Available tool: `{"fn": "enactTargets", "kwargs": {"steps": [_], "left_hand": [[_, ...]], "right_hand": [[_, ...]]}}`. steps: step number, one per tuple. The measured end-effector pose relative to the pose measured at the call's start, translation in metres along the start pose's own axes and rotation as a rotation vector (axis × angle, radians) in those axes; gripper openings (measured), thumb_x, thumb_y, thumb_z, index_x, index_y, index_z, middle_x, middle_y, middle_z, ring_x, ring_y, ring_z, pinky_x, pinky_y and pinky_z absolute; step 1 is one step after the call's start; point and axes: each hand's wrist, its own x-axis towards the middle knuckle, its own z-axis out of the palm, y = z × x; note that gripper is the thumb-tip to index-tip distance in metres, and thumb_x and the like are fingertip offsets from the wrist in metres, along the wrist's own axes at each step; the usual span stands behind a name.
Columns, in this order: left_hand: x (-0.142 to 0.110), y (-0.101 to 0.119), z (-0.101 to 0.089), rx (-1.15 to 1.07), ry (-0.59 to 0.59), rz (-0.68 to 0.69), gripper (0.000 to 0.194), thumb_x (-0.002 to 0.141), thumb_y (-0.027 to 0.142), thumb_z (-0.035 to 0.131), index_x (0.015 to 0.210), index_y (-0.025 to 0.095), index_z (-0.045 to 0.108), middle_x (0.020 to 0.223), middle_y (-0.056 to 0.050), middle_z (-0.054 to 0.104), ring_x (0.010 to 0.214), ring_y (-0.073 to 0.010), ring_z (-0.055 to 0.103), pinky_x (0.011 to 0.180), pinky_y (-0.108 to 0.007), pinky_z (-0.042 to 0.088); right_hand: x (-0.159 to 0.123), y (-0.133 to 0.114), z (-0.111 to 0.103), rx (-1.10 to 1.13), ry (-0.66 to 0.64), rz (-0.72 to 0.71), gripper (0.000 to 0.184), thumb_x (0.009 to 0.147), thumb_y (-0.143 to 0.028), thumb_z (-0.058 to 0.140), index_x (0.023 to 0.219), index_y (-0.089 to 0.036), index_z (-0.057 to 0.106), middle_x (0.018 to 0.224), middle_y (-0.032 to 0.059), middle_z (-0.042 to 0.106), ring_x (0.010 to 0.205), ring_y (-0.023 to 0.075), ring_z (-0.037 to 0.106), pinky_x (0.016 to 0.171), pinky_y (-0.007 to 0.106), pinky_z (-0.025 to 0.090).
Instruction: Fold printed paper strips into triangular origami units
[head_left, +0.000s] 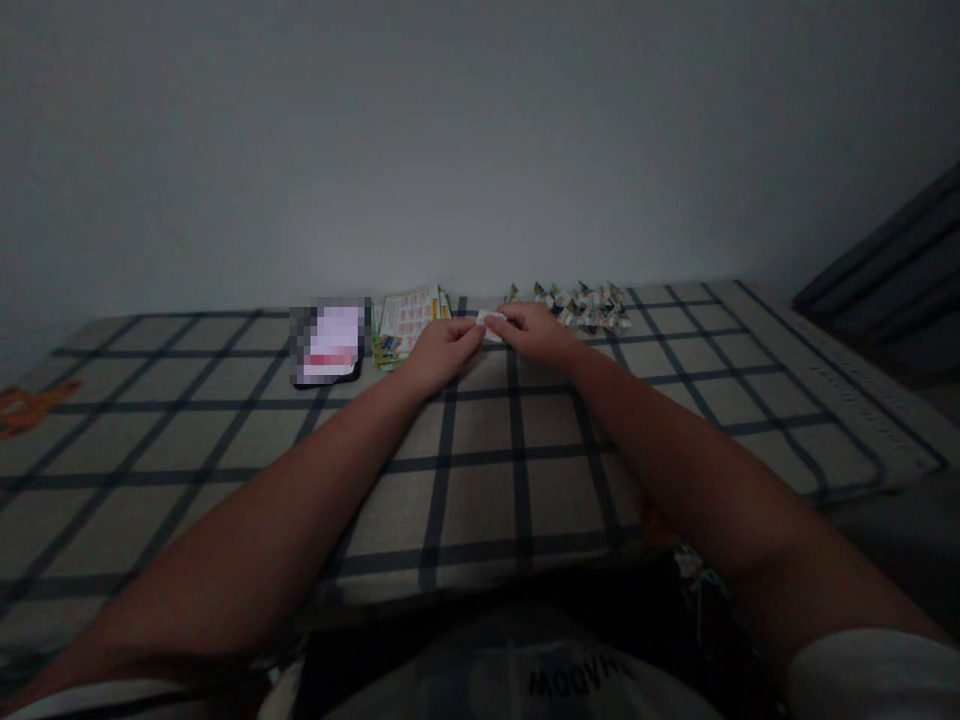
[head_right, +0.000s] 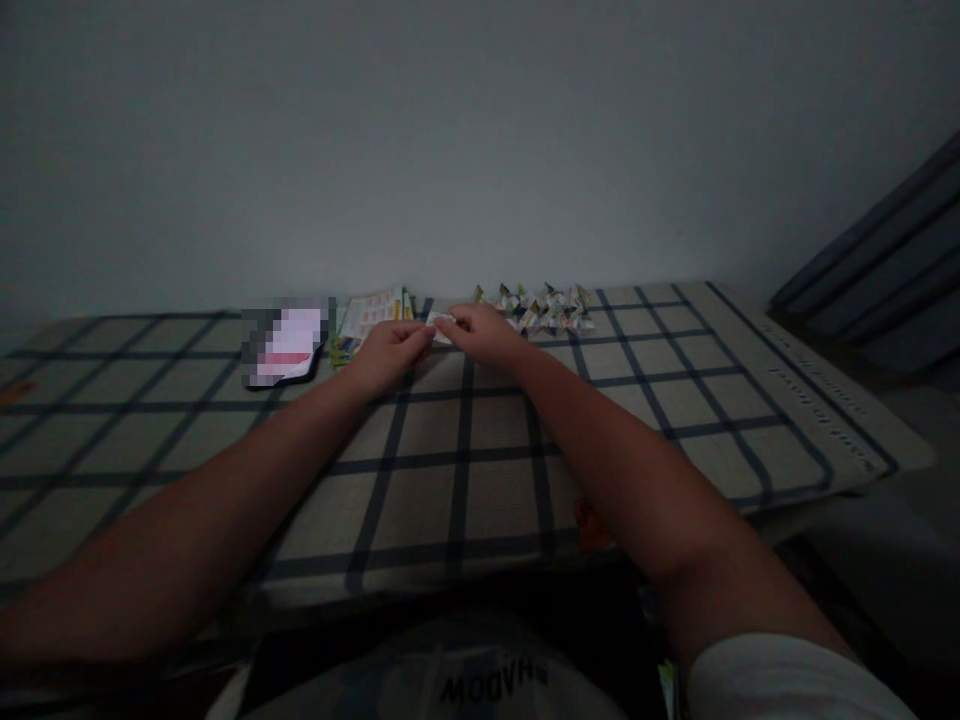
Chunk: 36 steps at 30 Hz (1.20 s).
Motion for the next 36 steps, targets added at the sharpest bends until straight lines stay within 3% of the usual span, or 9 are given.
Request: {"fn": "enactTargets", "kwargs": {"steps": [8,12,18,24,27,31,36], "left_hand": [[-0.0003,0.0010,0.0001,0.106,0.046,-0.042,0.044,0.086,0.042,0.052,0.050,0.021,0.038,0.052,0.003,0.032,0.056,-0.0121,0.034,0.056,-0.030,0.022],[-0.0009,-0.0027,0.0009,-0.038,0.057,-0.073,0.042,0.088,0.045,0.049,0.053,0.021,0.047,0.051,0.002,0.042,0.056,-0.0136,0.040,0.056,-0.029,0.029],[-0.0029,0.0007,0.0011,-0.213,-0.101,-0.121,0.047,0.093,0.056,0.047,0.060,0.022,0.052,0.051,0.002,0.045,0.050,-0.0127,0.040,0.052,-0.028,0.030],[-0.0023,0.0015,-0.0021,0.016,0.008,-0.032,0.039,0.087,0.041,0.053,0.054,0.020,0.048,0.053,0.003,0.040,0.056,-0.0127,0.038,0.055,-0.028,0.027],[-0.0017,0.0006,-0.0014,0.033,0.018,-0.029,0.041,0.090,0.042,0.051,0.056,0.020,0.051,0.055,0.002,0.045,0.059,-0.0137,0.043,0.057,-0.028,0.030],[-0.0015,0.0004,0.0017,-0.065,0.034,-0.012,0.045,0.098,0.051,0.046,0.071,0.019,0.062,0.062,0.001,0.053,0.063,-0.0149,0.049,0.060,-0.028,0.036],[-0.0016,-0.0013,0.0039,-0.149,0.022,-0.051,0.047,0.101,0.056,0.045,0.077,0.019,0.064,0.063,0.000,0.055,0.060,-0.0145,0.050,0.060,-0.027,0.039]], "right_hand": [[-0.0023,-0.0087,0.0035,-0.179,0.010,-0.059,0.037,0.097,-0.035,0.050,0.065,-0.022,0.039,0.063,-0.0023,0.038,0.066,0.0140,0.034,0.066,0.033,0.019],[-0.0013,-0.0082,0.0033,-0.038,0.044,-0.039,0.041,0.100,-0.043,0.047,0.065,-0.023,0.038,0.063,-0.0027,0.037,0.066,0.0139,0.036,0.065,0.032,0.023],[-0.0020,-0.0037,-0.0034,0.188,-0.036,-0.005,0.047,0.100,-0.055,0.047,0.067,-0.022,0.042,0.064,-0.0028,0.041,0.067,0.0139,0.040,0.066,0.029,0.030],[-0.0022,-0.0054,0.0006,0.091,-0.014,-0.008,0.045,0.102,-0.044,0.049,0.063,-0.021,0.042,0.061,-0.0026,0.041,0.066,0.0139,0.039,0.067,0.031,0.027],[-0.0015,-0.0064,0.0016,0.034,0.033,-0.002,0.044,0.100,-0.042,0.053,0.063,-0.021,0.043,0.061,-0.0029,0.041,0.066,0.0136,0.038,0.067,0.032,0.025],[-0.0016,-0.0057,0.0011,0.154,0.105,0.032,0.039,0.097,-0.046,0.057,0.069,-0.022,0.046,0.064,-0.0032,0.043,0.065,0.0132,0.040,0.065,0.030,0.029],[-0.0005,-0.0013,0.0043,0.397,0.145,0.101,0.032,0.093,-0.053,0.061,0.088,-0.022,0.053,0.073,-0.0024,0.054,0.062,0.0127,0.048,0.060,0.028,0.036]]}}
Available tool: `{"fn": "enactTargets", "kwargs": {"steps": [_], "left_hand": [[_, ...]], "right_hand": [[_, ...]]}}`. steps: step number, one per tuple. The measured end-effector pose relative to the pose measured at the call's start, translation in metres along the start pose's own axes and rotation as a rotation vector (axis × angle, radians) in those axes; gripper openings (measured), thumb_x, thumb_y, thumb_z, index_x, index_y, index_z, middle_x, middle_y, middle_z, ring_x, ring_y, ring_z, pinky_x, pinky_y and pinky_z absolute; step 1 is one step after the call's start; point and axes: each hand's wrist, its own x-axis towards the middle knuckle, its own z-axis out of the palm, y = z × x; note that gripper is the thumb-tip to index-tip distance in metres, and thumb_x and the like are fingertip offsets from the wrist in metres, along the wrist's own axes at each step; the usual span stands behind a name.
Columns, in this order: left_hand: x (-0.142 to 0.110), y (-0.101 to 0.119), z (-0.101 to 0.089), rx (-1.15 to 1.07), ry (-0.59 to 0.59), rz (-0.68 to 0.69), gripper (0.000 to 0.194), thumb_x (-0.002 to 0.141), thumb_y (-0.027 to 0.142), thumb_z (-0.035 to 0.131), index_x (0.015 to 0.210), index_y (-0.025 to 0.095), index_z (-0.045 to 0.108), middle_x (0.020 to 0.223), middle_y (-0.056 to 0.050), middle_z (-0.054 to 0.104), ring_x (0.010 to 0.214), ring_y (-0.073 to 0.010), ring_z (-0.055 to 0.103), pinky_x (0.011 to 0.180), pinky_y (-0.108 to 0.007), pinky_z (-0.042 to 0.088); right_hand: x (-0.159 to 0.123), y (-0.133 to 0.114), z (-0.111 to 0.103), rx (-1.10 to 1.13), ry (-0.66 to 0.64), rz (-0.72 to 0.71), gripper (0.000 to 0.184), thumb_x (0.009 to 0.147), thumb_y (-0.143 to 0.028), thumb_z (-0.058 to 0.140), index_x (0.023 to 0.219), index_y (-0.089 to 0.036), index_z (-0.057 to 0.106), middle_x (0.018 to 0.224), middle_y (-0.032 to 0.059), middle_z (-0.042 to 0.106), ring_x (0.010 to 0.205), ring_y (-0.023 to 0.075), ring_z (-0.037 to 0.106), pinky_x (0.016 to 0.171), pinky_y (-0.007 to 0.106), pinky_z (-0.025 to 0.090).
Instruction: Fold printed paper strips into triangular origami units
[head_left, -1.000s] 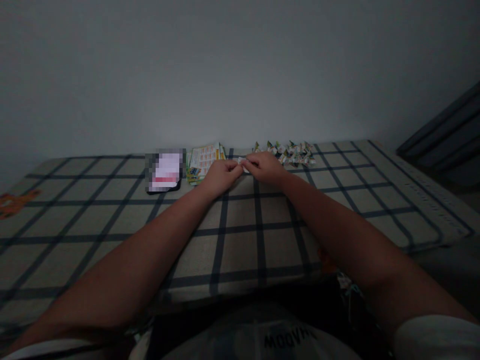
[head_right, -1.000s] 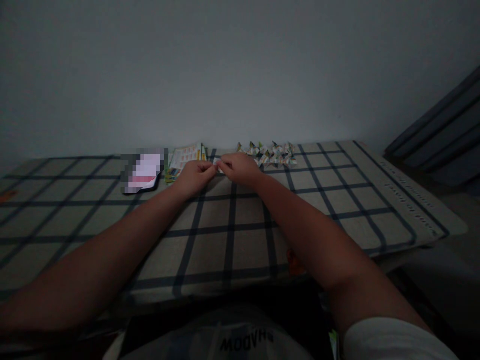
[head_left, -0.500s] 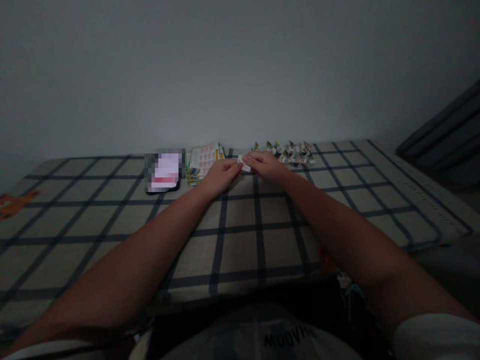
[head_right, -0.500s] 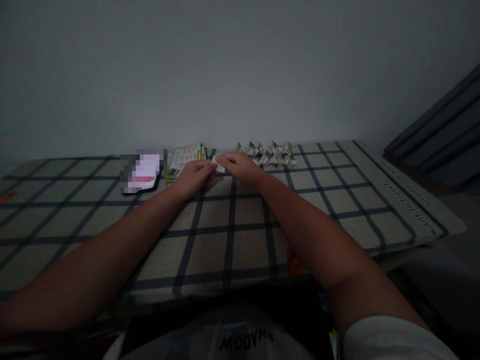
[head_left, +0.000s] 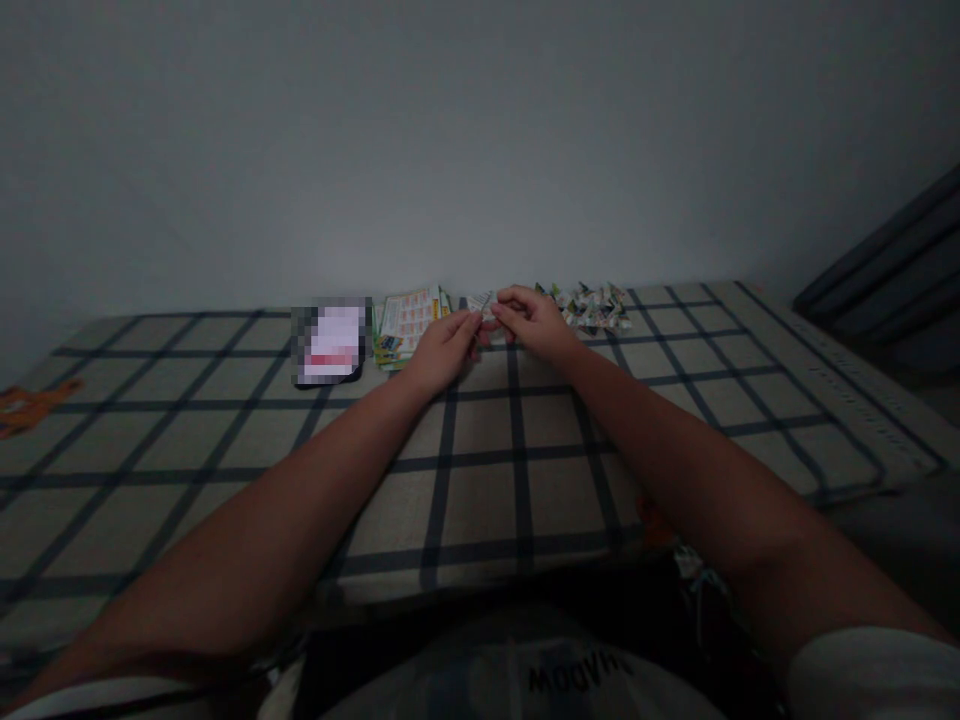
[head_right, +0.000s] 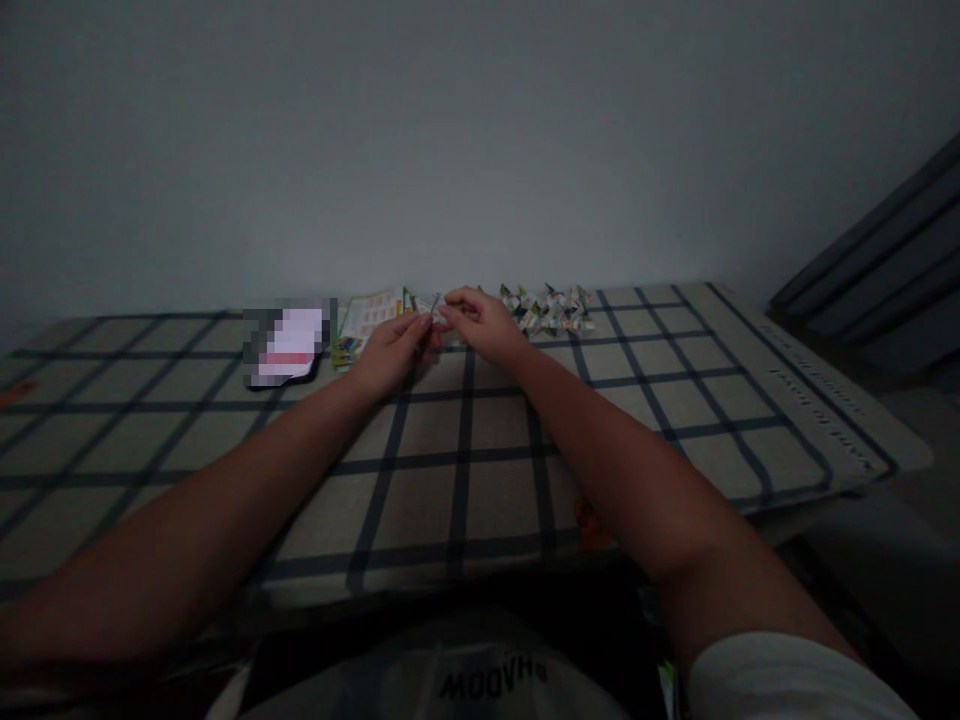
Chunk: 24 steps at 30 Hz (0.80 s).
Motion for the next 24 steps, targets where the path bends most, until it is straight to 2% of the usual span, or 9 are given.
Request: {"fn": "enactTargets", "kwargs": {"steps": [4,10,17,24], "left_hand": [[0.0004,-0.0016,-0.0010,-0.011,0.001,-0.024,0.047,0.098,0.058,0.050,0.081,0.019,0.069,0.067,-0.001,0.061,0.061,-0.0147,0.053,0.060,-0.028,0.040],[0.0037,-0.0052,-0.0027,0.001,0.165,0.053,0.039,0.089,0.056,0.067,0.097,0.019,0.077,0.088,-0.005,0.076,0.083,-0.0191,0.065,0.074,-0.029,0.049],[0.0059,-0.0099,-0.0042,0.027,0.228,0.092,0.034,0.088,0.050,0.072,0.096,0.018,0.080,0.095,-0.008,0.079,0.090,-0.0200,0.069,0.085,-0.032,0.050],[0.0052,-0.0052,-0.0027,-0.043,0.275,0.059,0.033,0.087,0.051,0.072,0.092,0.019,0.080,0.097,-0.007,0.080,0.094,-0.0207,0.070,0.091,-0.034,0.052]], "right_hand": [[0.0003,0.0010,-0.0023,0.015,-0.015,0.011,0.029,0.091,-0.050,0.061,0.086,-0.021,0.055,0.074,-0.0017,0.056,0.059,0.0117,0.049,0.059,0.028,0.037],[-0.0044,-0.0063,-0.0055,-0.127,-0.026,-0.057,0.018,0.086,-0.036,0.060,0.079,-0.020,0.057,0.071,-0.0013,0.054,0.068,0.0138,0.047,0.065,0.029,0.036],[-0.0022,-0.0027,-0.0024,-0.111,-0.012,-0.099,0.028,0.090,-0.047,0.061,0.089,-0.019,0.063,0.079,0.0014,0.059,0.072,0.0152,0.049,0.068,0.030,0.038],[0.0003,-0.0039,0.0021,-0.004,-0.005,-0.035,0.032,0.091,-0.054,0.063,0.090,-0.022,0.060,0.080,0.0015,0.057,0.077,0.0165,0.054,0.066,0.029,0.040]]}}
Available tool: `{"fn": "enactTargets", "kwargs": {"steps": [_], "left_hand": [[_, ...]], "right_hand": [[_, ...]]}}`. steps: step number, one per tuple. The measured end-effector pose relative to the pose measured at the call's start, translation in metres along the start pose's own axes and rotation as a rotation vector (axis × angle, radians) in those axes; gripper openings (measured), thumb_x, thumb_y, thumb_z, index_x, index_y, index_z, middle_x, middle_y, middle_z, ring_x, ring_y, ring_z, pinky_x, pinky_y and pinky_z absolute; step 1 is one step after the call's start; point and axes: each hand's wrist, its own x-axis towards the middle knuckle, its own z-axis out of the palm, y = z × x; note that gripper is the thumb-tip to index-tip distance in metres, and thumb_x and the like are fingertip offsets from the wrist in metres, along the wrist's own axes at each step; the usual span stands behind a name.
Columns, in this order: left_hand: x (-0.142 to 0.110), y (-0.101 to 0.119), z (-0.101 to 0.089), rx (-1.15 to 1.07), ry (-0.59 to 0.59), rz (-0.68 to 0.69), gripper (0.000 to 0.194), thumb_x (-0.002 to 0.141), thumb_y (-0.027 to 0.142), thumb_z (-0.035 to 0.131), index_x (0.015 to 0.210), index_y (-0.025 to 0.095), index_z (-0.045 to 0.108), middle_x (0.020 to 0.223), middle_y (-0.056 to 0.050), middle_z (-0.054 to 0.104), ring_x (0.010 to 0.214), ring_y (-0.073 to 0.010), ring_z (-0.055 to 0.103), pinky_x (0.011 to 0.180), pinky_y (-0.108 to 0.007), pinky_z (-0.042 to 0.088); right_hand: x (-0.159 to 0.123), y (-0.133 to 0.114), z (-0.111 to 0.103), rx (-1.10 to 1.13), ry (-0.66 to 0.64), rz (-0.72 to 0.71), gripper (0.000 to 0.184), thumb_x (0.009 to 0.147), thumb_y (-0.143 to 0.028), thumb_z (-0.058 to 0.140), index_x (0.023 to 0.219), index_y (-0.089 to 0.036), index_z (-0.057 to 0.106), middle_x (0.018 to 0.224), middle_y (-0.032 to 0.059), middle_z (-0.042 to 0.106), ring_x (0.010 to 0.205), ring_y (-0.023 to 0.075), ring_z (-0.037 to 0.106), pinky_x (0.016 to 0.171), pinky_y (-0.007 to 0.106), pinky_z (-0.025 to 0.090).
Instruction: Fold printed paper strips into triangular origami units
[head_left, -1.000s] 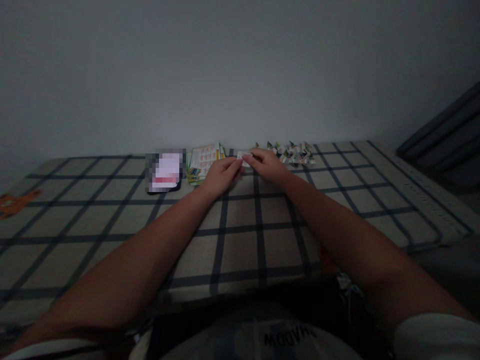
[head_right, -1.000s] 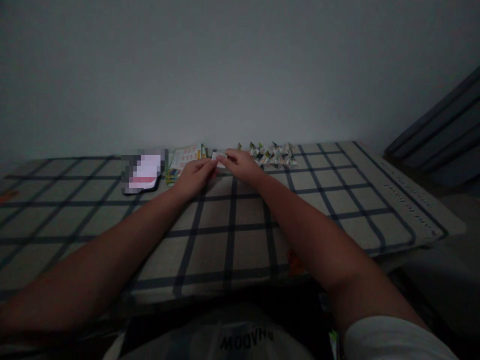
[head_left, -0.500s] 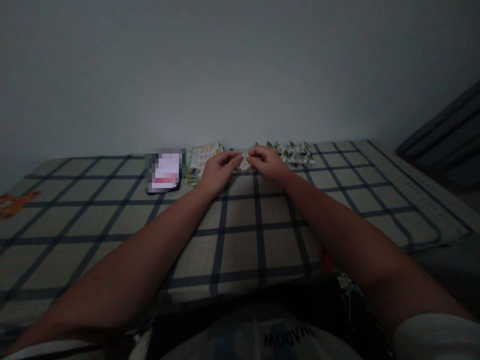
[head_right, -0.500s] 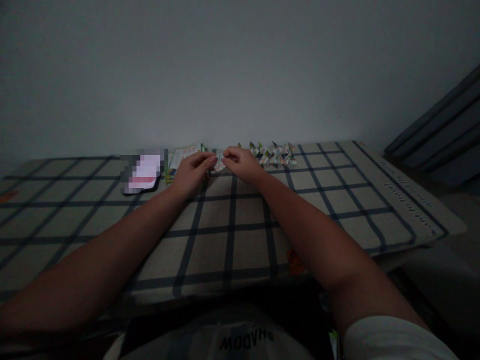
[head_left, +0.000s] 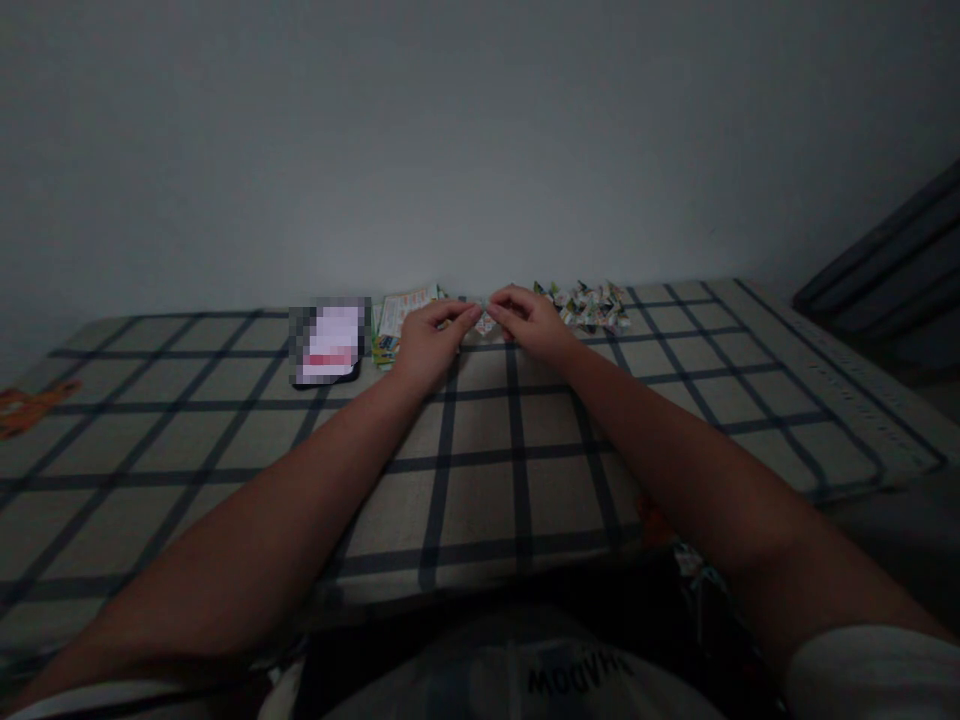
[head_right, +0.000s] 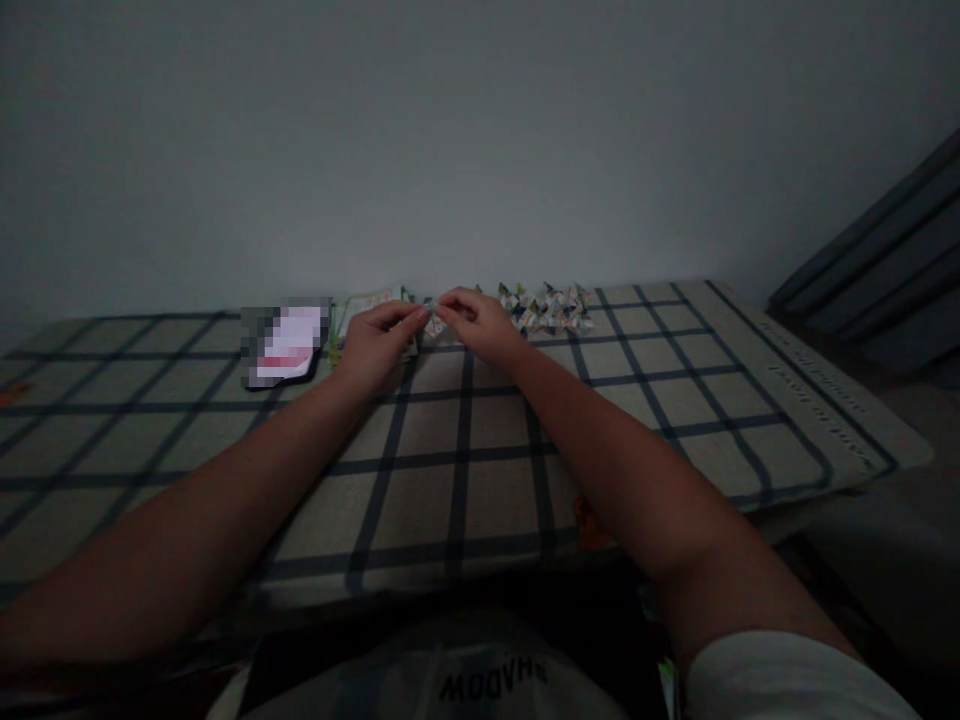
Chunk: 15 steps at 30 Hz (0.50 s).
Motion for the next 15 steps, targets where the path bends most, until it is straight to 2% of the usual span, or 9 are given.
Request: {"fn": "enactTargets", "kwargs": {"steps": [8,15], "left_hand": [[0.0004,0.0002,0.0022,-0.099,0.063,-0.063,0.034,0.083,0.052,0.076,0.088,0.019,0.079,0.089,-0.006,0.077,0.088,-0.0201,0.069,0.077,-0.031,0.053],[0.0044,-0.0047,0.0019,-0.207,0.119,-0.107,0.035,0.077,0.052,0.080,0.090,0.019,0.080,0.086,-0.003,0.076,0.080,-0.0167,0.065,0.073,-0.029,0.051]], "right_hand": [[-0.0025,-0.0057,0.0021,0.072,0.036,0.078,0.031,0.092,-0.052,0.064,0.094,-0.023,0.057,0.082,0.0003,0.056,0.066,0.0133,0.050,0.060,0.029,0.040],[0.0005,-0.0009,0.0003,0.123,0.104,0.102,0.017,0.094,-0.037,0.061,0.096,-0.023,0.051,0.079,-0.0018,0.055,0.058,0.0114,0.050,0.060,0.028,0.042]]}}
